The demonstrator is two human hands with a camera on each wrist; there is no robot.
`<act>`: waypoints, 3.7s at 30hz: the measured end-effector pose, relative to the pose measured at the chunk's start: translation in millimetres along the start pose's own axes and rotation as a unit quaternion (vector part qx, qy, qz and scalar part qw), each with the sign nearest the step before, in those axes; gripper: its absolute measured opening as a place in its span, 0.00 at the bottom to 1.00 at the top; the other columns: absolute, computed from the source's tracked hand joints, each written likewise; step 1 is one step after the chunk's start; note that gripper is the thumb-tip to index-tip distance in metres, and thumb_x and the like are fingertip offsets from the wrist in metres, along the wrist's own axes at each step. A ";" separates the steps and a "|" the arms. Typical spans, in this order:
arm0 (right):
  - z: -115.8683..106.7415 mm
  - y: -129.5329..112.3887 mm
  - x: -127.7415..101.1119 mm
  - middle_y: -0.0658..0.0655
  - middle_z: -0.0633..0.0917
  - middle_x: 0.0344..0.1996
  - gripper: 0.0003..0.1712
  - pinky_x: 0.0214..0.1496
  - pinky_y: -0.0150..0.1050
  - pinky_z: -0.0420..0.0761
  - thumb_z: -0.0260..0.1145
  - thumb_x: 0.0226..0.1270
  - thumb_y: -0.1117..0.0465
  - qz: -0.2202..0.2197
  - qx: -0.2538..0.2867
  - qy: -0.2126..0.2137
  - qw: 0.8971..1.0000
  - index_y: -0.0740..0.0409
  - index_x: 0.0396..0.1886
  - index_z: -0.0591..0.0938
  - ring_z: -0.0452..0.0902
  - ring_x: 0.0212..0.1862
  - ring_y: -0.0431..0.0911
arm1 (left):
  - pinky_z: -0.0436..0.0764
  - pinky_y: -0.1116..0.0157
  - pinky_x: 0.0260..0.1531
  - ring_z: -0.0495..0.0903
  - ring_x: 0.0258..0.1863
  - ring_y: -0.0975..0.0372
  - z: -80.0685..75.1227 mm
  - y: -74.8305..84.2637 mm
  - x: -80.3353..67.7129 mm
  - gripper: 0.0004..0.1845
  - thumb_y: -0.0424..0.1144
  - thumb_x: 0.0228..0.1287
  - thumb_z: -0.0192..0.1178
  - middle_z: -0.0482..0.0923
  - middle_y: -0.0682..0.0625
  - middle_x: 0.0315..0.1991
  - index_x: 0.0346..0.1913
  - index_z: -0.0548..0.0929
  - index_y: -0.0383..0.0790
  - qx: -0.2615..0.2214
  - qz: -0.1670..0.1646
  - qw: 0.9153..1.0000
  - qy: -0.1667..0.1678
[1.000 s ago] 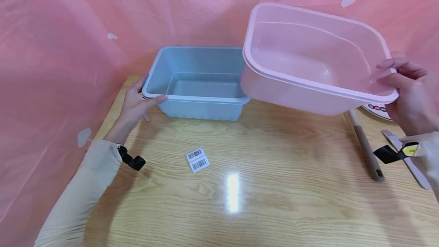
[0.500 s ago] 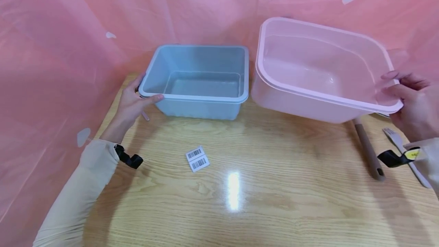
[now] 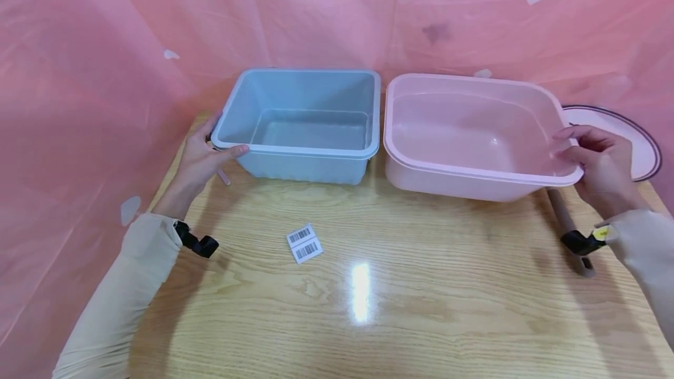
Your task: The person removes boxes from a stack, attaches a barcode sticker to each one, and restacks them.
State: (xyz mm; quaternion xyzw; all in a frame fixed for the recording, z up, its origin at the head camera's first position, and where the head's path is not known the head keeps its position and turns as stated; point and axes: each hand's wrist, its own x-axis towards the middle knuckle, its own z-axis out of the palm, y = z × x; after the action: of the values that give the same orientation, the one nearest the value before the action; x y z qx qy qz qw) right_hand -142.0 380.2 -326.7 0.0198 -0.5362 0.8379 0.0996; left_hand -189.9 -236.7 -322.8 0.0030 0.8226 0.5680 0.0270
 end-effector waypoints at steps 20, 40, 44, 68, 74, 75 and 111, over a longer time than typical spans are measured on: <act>-4.1 13.1 -0.6 0.59 0.83 0.28 0.22 0.26 0.33 0.84 0.46 0.54 0.91 -0.005 -0.028 -0.015 0.999 0.75 0.35 0.83 0.83 0.29 0.44 | 0.80 0.57 0.12 0.70 0.61 0.48 1.9 -2.7 -2.6 0.48 0.40 0.55 0.72 0.63 0.43 0.68 0.75 0.55 0.60 -0.023 0.027 0.999 -0.002; -0.4 -7.0 -1.0 0.36 0.78 0.33 0.22 0.21 0.28 0.76 0.65 0.66 0.53 0.105 -0.453 0.024 0.885 0.43 0.60 0.78 0.75 0.25 0.33 | 0.79 0.59 0.11 0.73 0.53 0.53 4.4 -0.4 -5.2 0.50 0.46 0.54 0.73 0.63 0.44 0.66 0.75 0.53 0.63 0.021 0.012 1.000 0.004; 5.3 -10.3 -8.7 0.37 0.74 0.37 0.28 0.24 0.28 0.72 0.63 0.68 0.48 0.081 -0.552 0.008 0.830 0.42 0.67 0.72 0.72 0.27 0.32 | 0.80 0.60 0.12 0.76 0.50 0.53 4.9 2.7 -11.2 0.51 0.43 0.54 0.73 0.61 0.43 0.65 0.75 0.50 0.63 0.001 0.020 1.000 0.013; 154.1 37.9 -114.4 0.48 0.85 0.38 0.12 0.38 0.18 0.78 0.67 0.55 0.74 -0.242 -0.444 -0.102 0.857 0.71 0.41 0.81 0.80 0.37 0.30 | 0.82 0.68 0.38 0.81 0.40 0.58 37.3 -3.8 -133.4 0.28 0.33 0.63 0.63 0.78 0.35 0.46 0.65 0.66 0.36 0.052 -0.028 0.993 -0.100; 183.7 70.8 -116.0 0.57 0.86 0.35 0.13 0.35 0.27 0.83 0.68 0.55 0.75 -0.095 -0.465 -0.220 0.852 0.64 0.41 0.81 0.83 0.38 0.39 | 0.81 0.65 0.34 0.83 0.34 0.60 70.4 -12.5 -143.4 0.25 0.34 0.59 0.65 0.84 0.45 0.37 0.59 0.72 0.38 0.127 -0.050 0.982 -0.129; 187.4 75.8 -115.5 0.57 0.86 0.35 0.12 0.36 0.30 0.84 0.67 0.56 0.74 -0.068 -0.465 -0.239 0.850 0.63 0.41 0.81 0.84 0.37 0.41 | 0.80 0.66 0.34 0.82 0.34 0.61 74.4 -14.0 -143.2 0.24 0.34 0.59 0.65 0.85 0.47 0.36 0.59 0.73 0.39 0.140 -0.050 0.981 -0.128; 268.5 182.8 -110.7 0.59 0.85 0.28 0.04 0.24 0.34 0.83 0.66 0.62 0.70 0.176 -0.382 -0.306 0.854 0.66 0.36 0.82 0.80 0.20 0.41 | 0.85 0.66 0.29 0.85 0.31 0.59 121.7 -33.9 -127.5 0.22 0.24 0.52 0.68 0.86 0.40 0.32 0.52 0.78 0.37 0.024 -0.114 0.992 -0.051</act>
State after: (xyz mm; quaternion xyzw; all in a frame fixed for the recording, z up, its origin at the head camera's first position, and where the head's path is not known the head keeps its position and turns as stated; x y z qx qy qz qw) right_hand -87.7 47.7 -391.9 0.1407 -0.8119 0.5225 -0.2193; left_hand -55.9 -139.7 -392.2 -0.0613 0.8285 0.5404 0.1334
